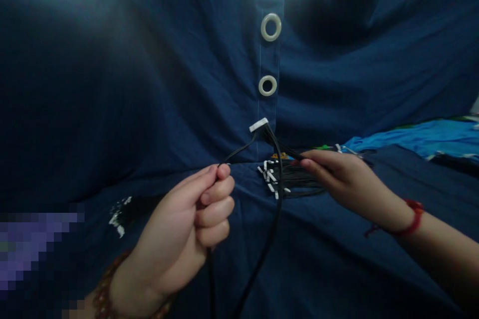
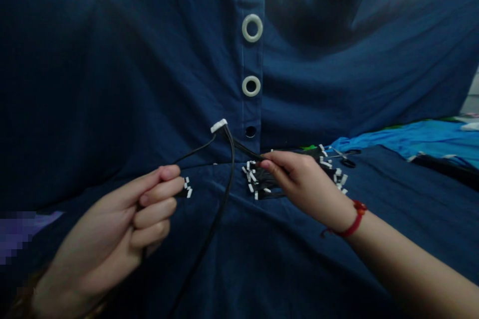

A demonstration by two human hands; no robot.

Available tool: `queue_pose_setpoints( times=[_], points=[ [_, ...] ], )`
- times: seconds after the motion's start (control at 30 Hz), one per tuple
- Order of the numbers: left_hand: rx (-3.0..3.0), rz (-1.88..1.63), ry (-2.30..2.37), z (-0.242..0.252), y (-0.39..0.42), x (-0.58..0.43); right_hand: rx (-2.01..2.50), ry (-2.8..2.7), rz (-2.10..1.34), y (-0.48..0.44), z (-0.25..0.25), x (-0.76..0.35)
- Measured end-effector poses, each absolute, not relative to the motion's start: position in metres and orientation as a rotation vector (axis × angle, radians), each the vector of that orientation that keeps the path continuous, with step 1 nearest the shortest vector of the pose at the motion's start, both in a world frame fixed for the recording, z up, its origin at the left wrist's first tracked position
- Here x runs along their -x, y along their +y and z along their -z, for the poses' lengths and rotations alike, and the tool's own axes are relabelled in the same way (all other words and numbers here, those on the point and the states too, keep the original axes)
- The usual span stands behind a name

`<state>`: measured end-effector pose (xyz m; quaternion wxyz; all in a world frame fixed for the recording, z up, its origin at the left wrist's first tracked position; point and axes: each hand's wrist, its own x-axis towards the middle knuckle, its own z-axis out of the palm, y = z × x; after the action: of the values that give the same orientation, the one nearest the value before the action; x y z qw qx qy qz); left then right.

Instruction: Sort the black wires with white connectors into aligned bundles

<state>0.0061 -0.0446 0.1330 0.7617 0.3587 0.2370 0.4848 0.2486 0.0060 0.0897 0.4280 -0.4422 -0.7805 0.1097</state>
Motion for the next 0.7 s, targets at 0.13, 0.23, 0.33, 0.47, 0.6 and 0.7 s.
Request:
queue_pose_setpoints(
  times=[0.13,0.23,0.33,0.47,0.6,0.7],
  points=[
    [-0.561,-0.935,0.488,-0.114,-0.031,-0.017,1.146,-2.107,-0.356,0.010,-0.077,-0.239],
    [-0.613,-0.767,0.470,-0.102,-0.028,-0.021,1.097,-2.081,-0.368,0.004,-0.080,-0.232],
    [-0.849,-0.745,0.407,-0.105,-0.032,-0.021,0.977,-2.121,-0.398,-0.004,-0.085,-0.224],
    [-1.140,-0.877,0.446,-0.130,-0.042,-0.019,0.846,-2.131,-0.369,-0.004,-0.091,-0.204],
    [-1.366,-1.057,0.615,-0.148,-0.052,-0.020,0.802,-1.921,-0.285,-0.016,-0.115,-0.180],
    [-1.468,-1.106,0.650,-0.150,-0.060,-0.018,0.751,-1.886,-0.357,-0.039,-0.137,-0.166]
  ],
)
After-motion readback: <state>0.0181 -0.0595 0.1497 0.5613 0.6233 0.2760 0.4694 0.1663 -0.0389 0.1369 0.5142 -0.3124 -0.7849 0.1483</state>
